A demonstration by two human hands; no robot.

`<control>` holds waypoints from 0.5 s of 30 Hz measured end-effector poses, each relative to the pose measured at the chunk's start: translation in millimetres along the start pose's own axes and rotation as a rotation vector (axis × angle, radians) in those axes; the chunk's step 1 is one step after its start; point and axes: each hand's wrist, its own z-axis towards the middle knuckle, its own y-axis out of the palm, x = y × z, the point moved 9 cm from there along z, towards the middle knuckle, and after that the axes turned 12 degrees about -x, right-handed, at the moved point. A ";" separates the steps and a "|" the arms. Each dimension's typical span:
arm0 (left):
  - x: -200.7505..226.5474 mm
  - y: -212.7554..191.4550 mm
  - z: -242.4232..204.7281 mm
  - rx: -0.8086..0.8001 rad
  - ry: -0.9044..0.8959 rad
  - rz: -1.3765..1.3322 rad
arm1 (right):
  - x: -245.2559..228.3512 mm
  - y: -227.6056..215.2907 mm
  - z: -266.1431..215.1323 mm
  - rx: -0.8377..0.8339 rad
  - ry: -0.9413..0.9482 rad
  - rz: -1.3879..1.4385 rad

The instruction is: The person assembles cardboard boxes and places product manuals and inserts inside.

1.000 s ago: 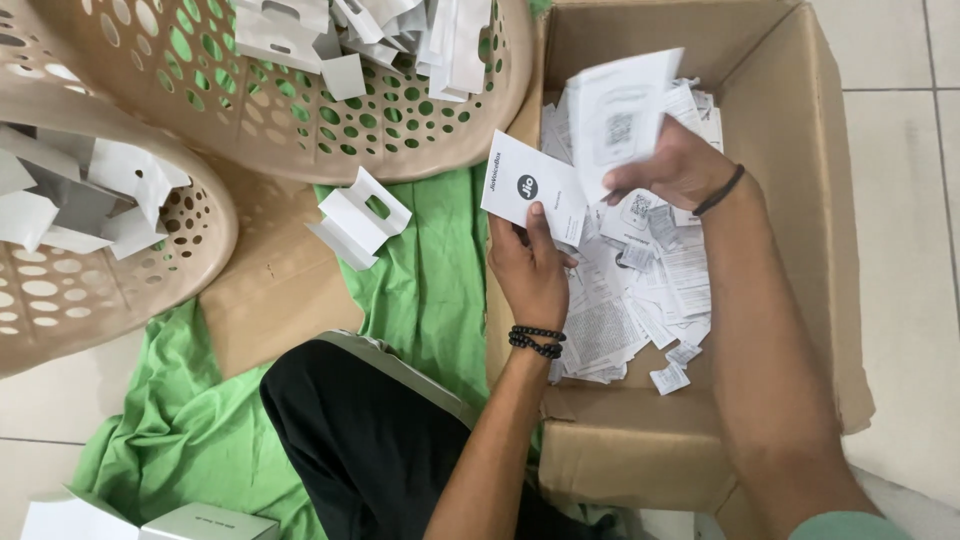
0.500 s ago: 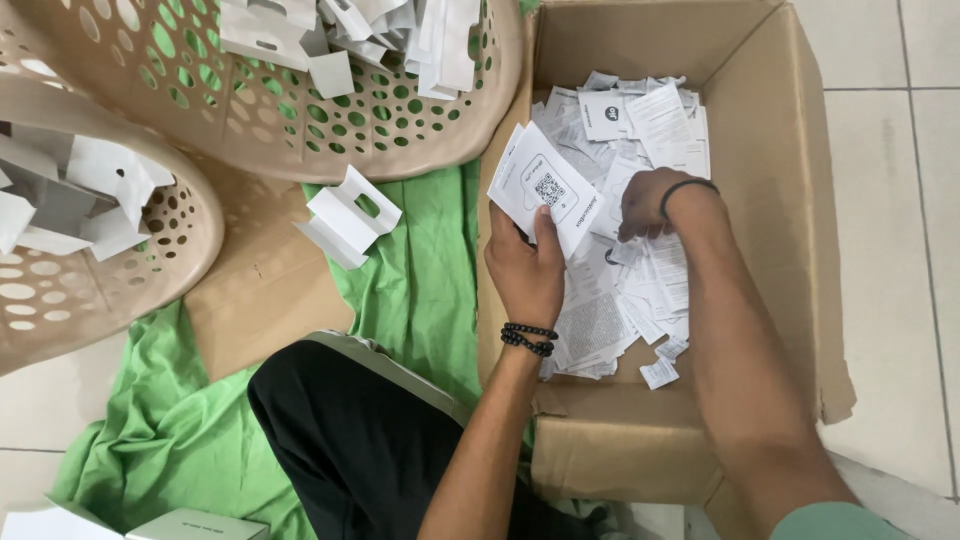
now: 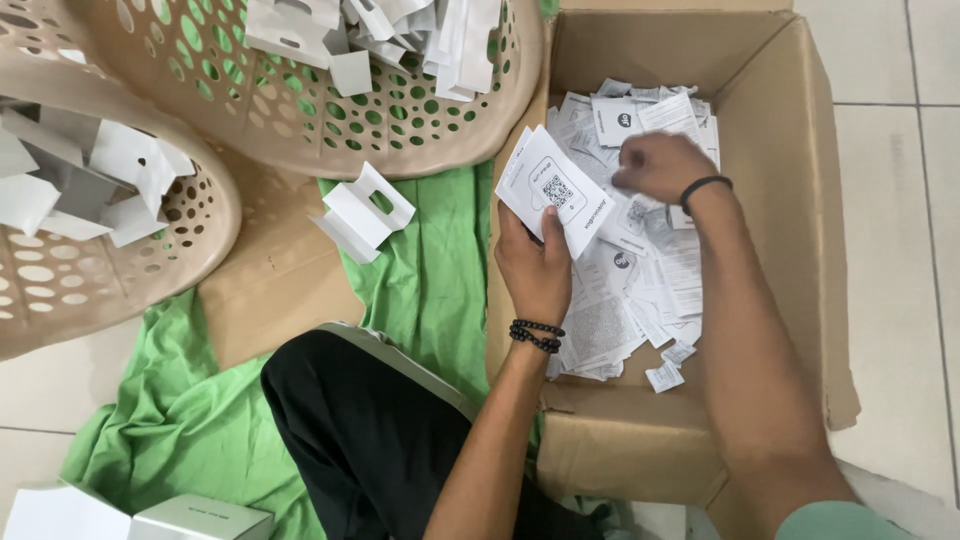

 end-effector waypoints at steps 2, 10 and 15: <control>0.5 -6.5 -2.0 0.076 0.165 -0.043 | -31.3 -52.5 -35.1 0.329 -0.090 0.465; -48.6 -21.1 1.7 0.177 -0.053 -0.989 | -171.3 -9.8 -44.9 -0.068 -0.540 0.721; -63.8 -106.5 7.4 0.414 -0.034 -0.779 | -246.9 15.7 -44.5 -0.086 -0.689 0.479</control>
